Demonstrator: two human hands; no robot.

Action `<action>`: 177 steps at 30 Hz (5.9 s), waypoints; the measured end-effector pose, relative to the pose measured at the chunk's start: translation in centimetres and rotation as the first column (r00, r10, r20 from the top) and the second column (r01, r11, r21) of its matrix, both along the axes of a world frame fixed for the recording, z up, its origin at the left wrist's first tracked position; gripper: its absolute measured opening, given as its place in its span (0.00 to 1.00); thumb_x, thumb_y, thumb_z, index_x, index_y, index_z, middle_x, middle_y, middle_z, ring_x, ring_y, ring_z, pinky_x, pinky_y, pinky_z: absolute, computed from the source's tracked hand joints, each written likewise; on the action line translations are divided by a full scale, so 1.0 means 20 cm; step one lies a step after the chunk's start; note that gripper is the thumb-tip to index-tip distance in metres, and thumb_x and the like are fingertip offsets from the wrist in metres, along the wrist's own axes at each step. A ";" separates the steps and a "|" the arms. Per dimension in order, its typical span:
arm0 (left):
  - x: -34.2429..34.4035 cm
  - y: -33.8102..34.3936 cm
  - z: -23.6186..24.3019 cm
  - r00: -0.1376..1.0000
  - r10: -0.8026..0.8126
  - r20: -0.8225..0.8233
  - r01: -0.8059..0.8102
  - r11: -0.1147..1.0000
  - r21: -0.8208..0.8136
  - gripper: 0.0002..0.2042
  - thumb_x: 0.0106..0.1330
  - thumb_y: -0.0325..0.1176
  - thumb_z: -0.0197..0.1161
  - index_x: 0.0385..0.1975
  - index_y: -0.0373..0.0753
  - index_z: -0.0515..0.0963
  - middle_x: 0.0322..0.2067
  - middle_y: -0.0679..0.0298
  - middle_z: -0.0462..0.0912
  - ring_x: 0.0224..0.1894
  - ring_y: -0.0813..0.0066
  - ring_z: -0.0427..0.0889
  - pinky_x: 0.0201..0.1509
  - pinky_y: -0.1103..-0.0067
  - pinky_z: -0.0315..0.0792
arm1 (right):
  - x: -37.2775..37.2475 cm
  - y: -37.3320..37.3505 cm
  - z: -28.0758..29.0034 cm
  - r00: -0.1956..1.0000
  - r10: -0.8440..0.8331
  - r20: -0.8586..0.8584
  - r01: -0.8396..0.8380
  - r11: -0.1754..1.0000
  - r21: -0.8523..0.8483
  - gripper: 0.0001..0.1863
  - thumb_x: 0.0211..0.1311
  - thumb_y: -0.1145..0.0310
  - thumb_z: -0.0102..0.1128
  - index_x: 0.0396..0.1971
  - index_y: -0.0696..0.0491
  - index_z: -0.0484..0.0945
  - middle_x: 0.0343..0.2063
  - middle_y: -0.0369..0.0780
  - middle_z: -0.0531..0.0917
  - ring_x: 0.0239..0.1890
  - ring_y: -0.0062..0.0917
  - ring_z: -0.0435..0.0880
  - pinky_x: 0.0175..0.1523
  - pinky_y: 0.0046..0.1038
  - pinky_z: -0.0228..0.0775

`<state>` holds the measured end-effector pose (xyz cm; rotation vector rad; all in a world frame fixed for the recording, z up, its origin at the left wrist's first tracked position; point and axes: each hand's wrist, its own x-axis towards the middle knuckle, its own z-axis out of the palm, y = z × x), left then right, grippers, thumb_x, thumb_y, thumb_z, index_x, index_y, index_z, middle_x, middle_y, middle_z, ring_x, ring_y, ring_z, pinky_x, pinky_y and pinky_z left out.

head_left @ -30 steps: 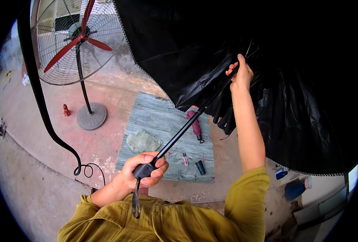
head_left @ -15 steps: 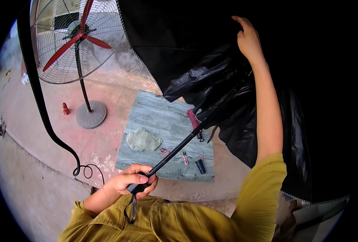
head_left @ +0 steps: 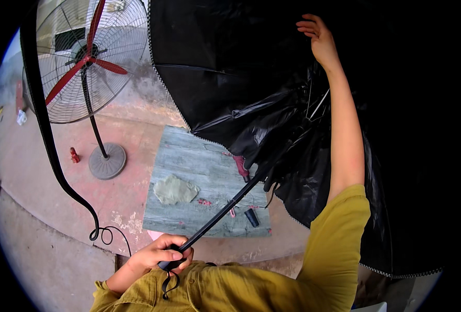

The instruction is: The person repairs a black umbrella by hand, manipulating the fabric and ribs to fix a structural issue. They use a small pink tool to assist in the repair process, adjusting the umbrella's canopy and frame. The person repeatedly opens and closes the umbrella to test the repair.

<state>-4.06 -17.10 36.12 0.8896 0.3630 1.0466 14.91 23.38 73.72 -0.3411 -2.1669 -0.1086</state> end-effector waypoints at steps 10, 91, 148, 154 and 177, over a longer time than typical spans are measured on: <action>0.01 0.01 0.03 0.989 -0.025 0.147 0.034 0.998 -0.059 0.15 0.65 0.40 0.59 0.30 0.32 0.69 0.24 0.58 0.74 0.20 0.78 0.69 0.20 0.84 0.64 | 0.04 -0.05 -0.17 0.983 -0.183 -0.004 0.183 0.978 0.099 0.25 0.53 0.89 0.39 0.51 0.57 0.74 0.47 0.43 0.82 0.47 0.30 0.82 0.55 0.28 0.73; 0.03 0.06 0.09 0.980 0.026 -0.197 -0.011 0.997 0.074 0.05 0.66 0.26 0.58 0.32 0.32 0.70 0.24 0.63 0.75 0.24 0.79 0.75 0.25 0.83 0.70 | 0.11 0.09 -0.22 0.957 -0.271 0.105 0.290 0.897 -0.333 0.48 0.38 0.94 0.30 0.69 0.56 0.54 0.67 0.45 0.63 0.68 0.37 0.64 0.71 0.33 0.52; 0.06 0.06 0.09 0.970 0.166 -0.176 -0.155 0.985 0.072 0.09 0.66 0.30 0.60 0.29 0.32 0.70 0.22 0.64 0.74 0.21 0.80 0.74 0.24 0.83 0.68 | 0.17 0.27 -0.27 0.552 -0.731 0.401 0.614 0.682 0.398 0.47 0.53 0.92 0.41 0.70 0.33 0.51 0.51 0.38 0.78 0.56 0.33 0.76 0.67 0.41 0.60; 0.06 0.07 0.10 0.972 0.161 -0.169 -0.148 0.985 0.088 0.09 0.67 0.31 0.59 0.30 0.32 0.70 0.23 0.64 0.75 0.21 0.80 0.74 0.23 0.83 0.68 | 0.13 0.21 -0.27 0.497 -0.766 0.408 0.641 0.640 0.423 0.47 0.53 0.92 0.42 0.70 0.32 0.51 0.53 0.38 0.78 0.56 0.38 0.75 0.67 0.41 0.61; 0.04 -0.01 0.03 0.983 0.134 -0.124 -0.124 0.989 0.087 0.08 0.69 0.31 0.56 0.32 0.33 0.70 0.25 0.66 0.75 0.23 0.82 0.74 0.24 0.84 0.69 | 0.01 0.12 -0.34 0.464 -0.761 0.452 0.657 0.639 0.400 0.50 0.50 0.93 0.46 0.72 0.38 0.48 0.52 0.41 0.77 0.55 0.32 0.76 0.67 0.41 0.58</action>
